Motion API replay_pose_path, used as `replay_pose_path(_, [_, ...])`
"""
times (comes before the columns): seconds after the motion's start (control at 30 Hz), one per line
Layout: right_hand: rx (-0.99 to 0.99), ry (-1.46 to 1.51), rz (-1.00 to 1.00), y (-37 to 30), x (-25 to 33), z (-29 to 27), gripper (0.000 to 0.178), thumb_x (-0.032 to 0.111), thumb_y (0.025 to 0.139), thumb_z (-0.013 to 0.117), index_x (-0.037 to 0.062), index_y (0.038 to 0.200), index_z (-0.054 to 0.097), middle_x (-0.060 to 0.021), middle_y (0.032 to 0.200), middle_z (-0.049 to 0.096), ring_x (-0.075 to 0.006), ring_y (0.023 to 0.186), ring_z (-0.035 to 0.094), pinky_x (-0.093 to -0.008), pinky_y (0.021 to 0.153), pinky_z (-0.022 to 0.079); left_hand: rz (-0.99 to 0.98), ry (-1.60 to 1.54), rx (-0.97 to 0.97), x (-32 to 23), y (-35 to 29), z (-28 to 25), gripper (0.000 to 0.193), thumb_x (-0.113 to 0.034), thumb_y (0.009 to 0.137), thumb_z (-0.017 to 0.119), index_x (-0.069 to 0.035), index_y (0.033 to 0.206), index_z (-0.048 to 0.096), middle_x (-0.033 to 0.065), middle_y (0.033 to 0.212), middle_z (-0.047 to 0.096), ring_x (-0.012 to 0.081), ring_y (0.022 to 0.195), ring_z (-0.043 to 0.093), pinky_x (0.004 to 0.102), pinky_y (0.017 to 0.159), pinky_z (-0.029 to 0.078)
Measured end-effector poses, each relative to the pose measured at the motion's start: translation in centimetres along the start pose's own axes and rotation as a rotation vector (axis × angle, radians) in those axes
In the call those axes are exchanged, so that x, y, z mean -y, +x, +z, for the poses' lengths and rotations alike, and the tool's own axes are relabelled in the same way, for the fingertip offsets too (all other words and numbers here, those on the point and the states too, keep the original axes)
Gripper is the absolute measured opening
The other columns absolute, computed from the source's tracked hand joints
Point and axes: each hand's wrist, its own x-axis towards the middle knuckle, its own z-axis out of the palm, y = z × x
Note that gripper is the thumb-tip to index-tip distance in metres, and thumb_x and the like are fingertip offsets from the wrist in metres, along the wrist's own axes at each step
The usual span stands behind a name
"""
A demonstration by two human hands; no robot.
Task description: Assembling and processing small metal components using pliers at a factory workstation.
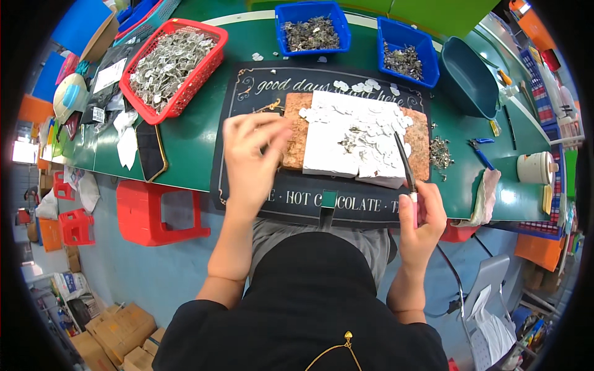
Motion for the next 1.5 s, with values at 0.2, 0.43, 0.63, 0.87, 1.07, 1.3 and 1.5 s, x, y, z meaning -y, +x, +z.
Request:
replay_pose_path(0.2, [0.01, -0.008, -0.024, 0.1, 0.3, 0.2, 0.02, 0.006, 0.078, 0.06, -0.0063, 0.093, 0.054, -0.0055, 0.078, 0.049, -0.0097, 0.067, 0.044, -0.0192, 0.058, 0.033, 0.271, 0.018, 0.21, -3.4, 0.3, 2.9, 0.017, -0.01, 0.067, 0.069, -0.01, 0.084, 0.068, -0.0005, 0.08, 0.061, 0.0177, 0.088, 0.048, 0.0325, 0.079, 0.034])
replay_pose_path(0.43, [0.052, 0.029, -0.07, 0.3, -0.2, 0.7, 0.023, 0.003, 0.072, 0.066, -0.0049, 0.092, 0.057, -0.0076, 0.074, 0.052, -0.0115, 0.056, 0.043, -0.023, 0.051, 0.035, 0.247, -0.073, 0.073, -2.6, 0.7, 2.8, 0.016, -0.004, 0.068, 0.068, -0.008, 0.083, 0.067, 0.003, 0.081, 0.064, 0.0195, 0.076, 0.054, 0.0319, 0.074, 0.039])
replay_pose_path(0.63, [0.206, 0.223, -0.025, 0.3, 0.8, 1.5, 0.022, 0.011, 0.077, 0.06, -0.0052, 0.092, 0.058, -0.004, 0.078, 0.053, -0.0065, 0.062, 0.042, -0.0184, 0.051, 0.029, -0.296, -0.916, 0.08, -4.0, -0.4, 1.8, 0.015, -0.009, 0.084, 0.06, 0.004, 0.09, 0.06, 0.0122, 0.085, 0.063, 0.0153, 0.081, 0.058, 0.026, 0.076, 0.046])
replay_pose_path(0.87, [0.382, 0.338, -0.015, 0.0, 1.5, 2.8, 0.024, 0.014, 0.079, 0.058, -0.0053, 0.093, 0.058, -0.0057, 0.079, 0.053, -0.008, 0.064, 0.045, -0.0191, 0.055, 0.032, -0.607, -1.699, 0.169, -3.6, -1.9, 1.3, 0.017, -0.014, 0.086, 0.056, -0.005, 0.101, 0.059, 0.0085, 0.093, 0.061, 0.0174, 0.085, 0.058, 0.0314, 0.079, 0.047])
replay_pose_path(1.07, [0.427, 0.438, 0.08, -0.4, 1.7, 3.7, 0.025, 0.016, 0.081, 0.057, -0.0056, 0.094, 0.058, -0.0065, 0.081, 0.053, -0.0093, 0.069, 0.047, -0.0201, 0.059, 0.036, -0.553, -1.806, 0.039, -3.6, -2.3, 0.9, 0.018, -0.003, 0.084, 0.056, -0.005, 0.102, 0.059, 0.0131, 0.103, 0.06, 0.0199, 0.093, 0.06, 0.0303, 0.087, 0.048])
replay_pose_path(1.3, [0.456, 0.654, 0.181, -0.6, 2.3, 4.3, 0.028, 0.017, 0.083, 0.056, -0.0068, 0.098, 0.058, -0.0061, 0.081, 0.053, -0.0085, 0.07, 0.048, -0.0186, 0.058, 0.037, -0.526, -1.895, 0.025, -3.2, -2.8, 1.1, 0.022, 0.002, 0.082, 0.056, -0.006, 0.102, 0.06, 0.0133, 0.107, 0.06, 0.0227, 0.097, 0.06, 0.0316, 0.086, 0.049])
replay_pose_path(1.5, [0.451, 0.794, 0.316, -0.7, 2.9, 4.6, 0.029, 0.018, 0.085, 0.054, -0.008, 0.096, 0.058, -0.0035, 0.078, 0.052, -0.0032, 0.062, 0.043, -0.0146, 0.049, 0.03, -0.48, -1.849, 0.038, -2.9, -3.0, 1.2, 0.024, 0.004, 0.082, 0.056, -0.006, 0.103, 0.06, 0.0138, 0.106, 0.06, 0.0229, 0.097, 0.059, 0.0314, 0.086, 0.05])
